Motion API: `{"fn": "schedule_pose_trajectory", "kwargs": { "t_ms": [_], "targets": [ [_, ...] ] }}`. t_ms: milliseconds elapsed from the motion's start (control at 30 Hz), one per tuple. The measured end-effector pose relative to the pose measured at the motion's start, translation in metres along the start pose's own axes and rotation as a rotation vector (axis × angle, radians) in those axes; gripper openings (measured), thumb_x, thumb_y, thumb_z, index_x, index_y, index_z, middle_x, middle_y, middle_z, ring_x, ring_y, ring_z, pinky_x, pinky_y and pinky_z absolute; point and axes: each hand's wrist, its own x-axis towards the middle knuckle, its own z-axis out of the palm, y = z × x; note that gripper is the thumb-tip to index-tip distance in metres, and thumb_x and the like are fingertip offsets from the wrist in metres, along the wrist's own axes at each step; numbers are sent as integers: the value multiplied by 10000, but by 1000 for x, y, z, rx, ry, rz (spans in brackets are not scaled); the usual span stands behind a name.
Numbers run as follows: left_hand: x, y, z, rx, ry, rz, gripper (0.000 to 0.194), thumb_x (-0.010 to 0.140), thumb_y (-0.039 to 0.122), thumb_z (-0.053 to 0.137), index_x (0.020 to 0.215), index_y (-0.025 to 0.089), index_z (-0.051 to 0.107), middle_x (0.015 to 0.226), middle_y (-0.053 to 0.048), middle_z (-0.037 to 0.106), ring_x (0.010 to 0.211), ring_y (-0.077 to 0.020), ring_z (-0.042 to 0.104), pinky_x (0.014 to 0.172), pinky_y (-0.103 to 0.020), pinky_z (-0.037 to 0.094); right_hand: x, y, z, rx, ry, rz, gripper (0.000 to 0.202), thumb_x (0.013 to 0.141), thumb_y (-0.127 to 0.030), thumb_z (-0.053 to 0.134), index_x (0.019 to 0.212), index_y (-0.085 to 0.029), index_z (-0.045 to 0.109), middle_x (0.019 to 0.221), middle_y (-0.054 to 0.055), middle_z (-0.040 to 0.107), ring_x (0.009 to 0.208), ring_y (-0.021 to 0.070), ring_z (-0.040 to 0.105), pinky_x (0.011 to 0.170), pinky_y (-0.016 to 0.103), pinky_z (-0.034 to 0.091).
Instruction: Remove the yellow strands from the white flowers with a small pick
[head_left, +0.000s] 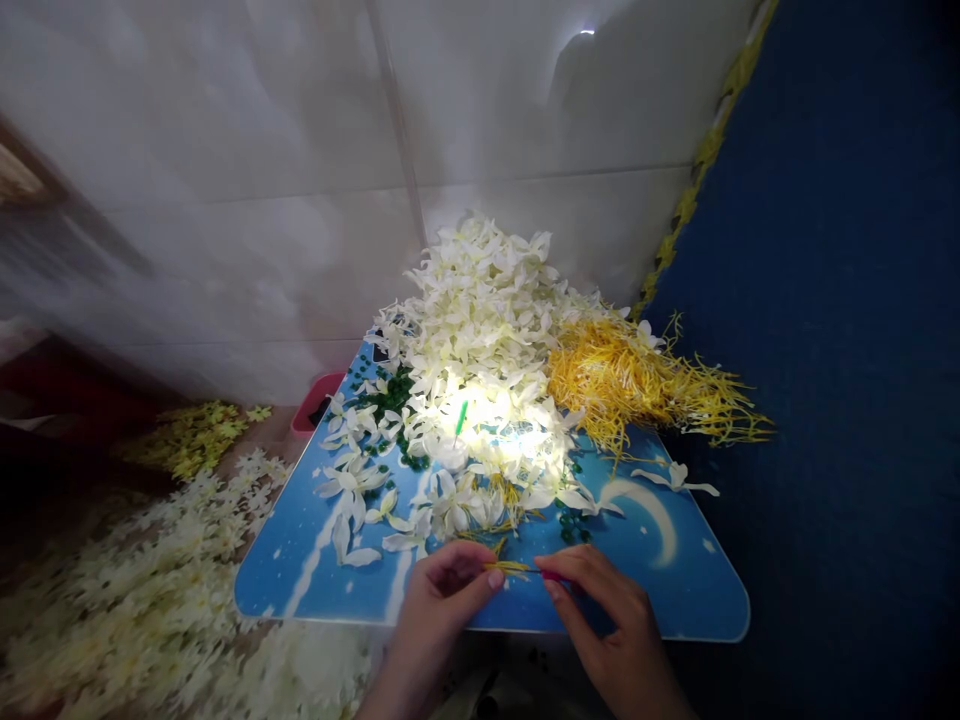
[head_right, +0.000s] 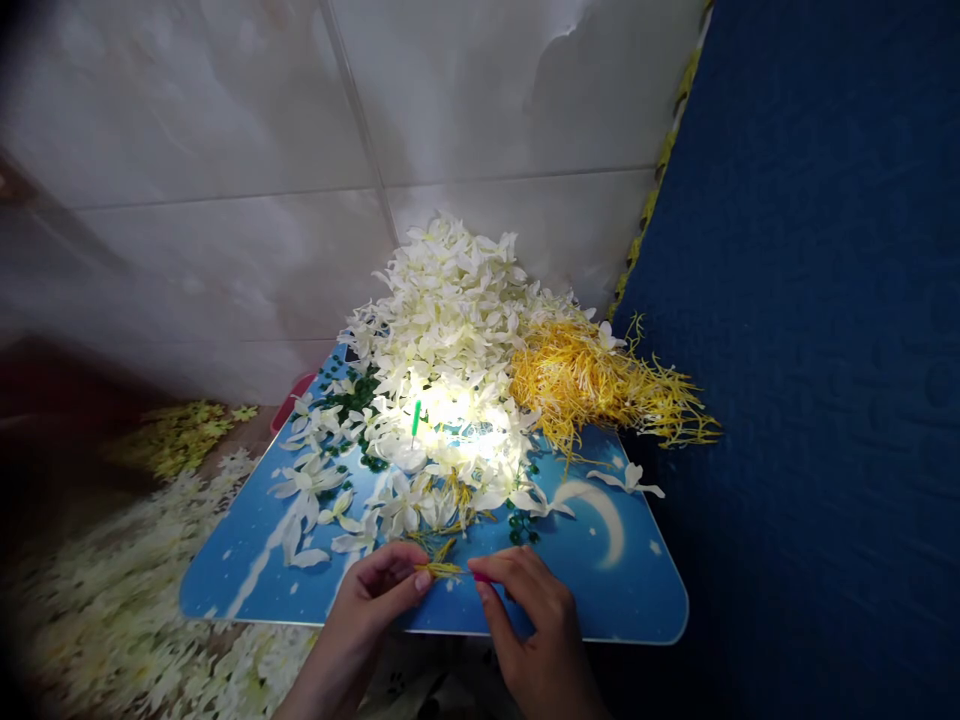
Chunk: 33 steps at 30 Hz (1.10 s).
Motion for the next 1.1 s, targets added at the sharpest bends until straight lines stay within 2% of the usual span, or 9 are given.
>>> {"fn": "schedule_pose_trajectory", "kwargs": {
  "t_ms": [167, 267, 367, 433, 533, 667, 867, 1033, 1100],
  "targets": [
    [0, -6, 3, -2, -35, 26, 301, 549, 397, 914, 702, 198, 748, 562, 32, 631, 550, -72, 519, 554, -168, 399, -13, 0, 14, 142, 4, 202, 167, 912, -210, 599, 1033, -253, 706, 866, 31, 727, 757, 174, 679, 694, 248, 536],
    [-1, -6, 9, 3, -63, 46, 269, 590, 381, 895, 733, 207, 749, 608, 19, 658, 577, -91, 552, 579, -191, 426, -19, -5, 25, 287, 123, 487, 227, 867, -348, 674, 1064, -239, 708, 920, 62, 738, 824, 207, 691, 716, 263, 547],
    [-3, -4, 15, 21, -106, 94, 238, 623, 385, 872, 716, 208, 744, 669, -4, 669, 641, -127, 594, 622, -225, 461, -18, -13, 31, 445, 215, 627, 326, 808, -440, 730, 1062, -239, 692, 899, 60, 733, 832, 209, 687, 701, 254, 547],
    [-5, -6, 15, 82, -137, 202, 208, 633, 354, 865, 721, 211, 742, 825, -31, 686, 797, -171, 627, 732, -255, 484, -14, -16, 32, 536, 224, 651, 327, 794, -459, 746, 1037, -249, 688, 913, 52, 729, 831, 201, 686, 716, 255, 549],
    [-7, -16, 11, 304, -202, 381, 332, 737, 316, 795, 1054, 277, 703, 1201, -52, 641, 1150, -236, 569, 990, -310, 421, -4, -17, 28, 661, 190, 659, 279, 797, -449, 755, 986, -253, 695, 925, 42, 722, 833, 184, 678, 744, 258, 540],
    [-4, -26, 8, 603, -264, 375, 502, 907, 358, 612, 1384, 333, 457, 1419, -61, 530, 1320, -234, 467, 1111, -363, 332, 10, -16, 21, 798, 190, 681, 255, 806, -425, 760, 966, -237, 698, 848, 22, 706, 804, 158, 647, 742, 243, 499],
    [1, -16, 20, 764, -352, 458, 336, 932, 358, 566, 1258, 275, 575, 1256, -82, 634, 1175, -258, 558, 1021, -379, 409, 17, -12, 15, 979, 257, 748, 333, 750, -425, 811, 979, -213, 696, 762, 7, 685, 709, 130, 582, 677, 226, 463],
    [-2, -15, 19, 558, -85, 554, 280, 905, 292, 589, 1181, 248, 610, 1149, -85, 679, 1097, -250, 610, 994, -370, 432, 14, -15, 10, 1051, 290, 739, 336, 761, -400, 808, 1004, -234, 645, 797, 9, 697, 656, 120, 553, 658, 238, 461],
    [-4, -10, 17, 343, -75, 517, 303, 866, 292, 617, 1167, 254, 624, 1146, -76, 695, 1083, -253, 628, 966, -362, 462, 14, -21, 11, 1060, 275, 724, 290, 768, -397, 803, 937, -232, 635, 789, 8, 691, 658, 121, 551, 671, 247, 464]
  ]
}}
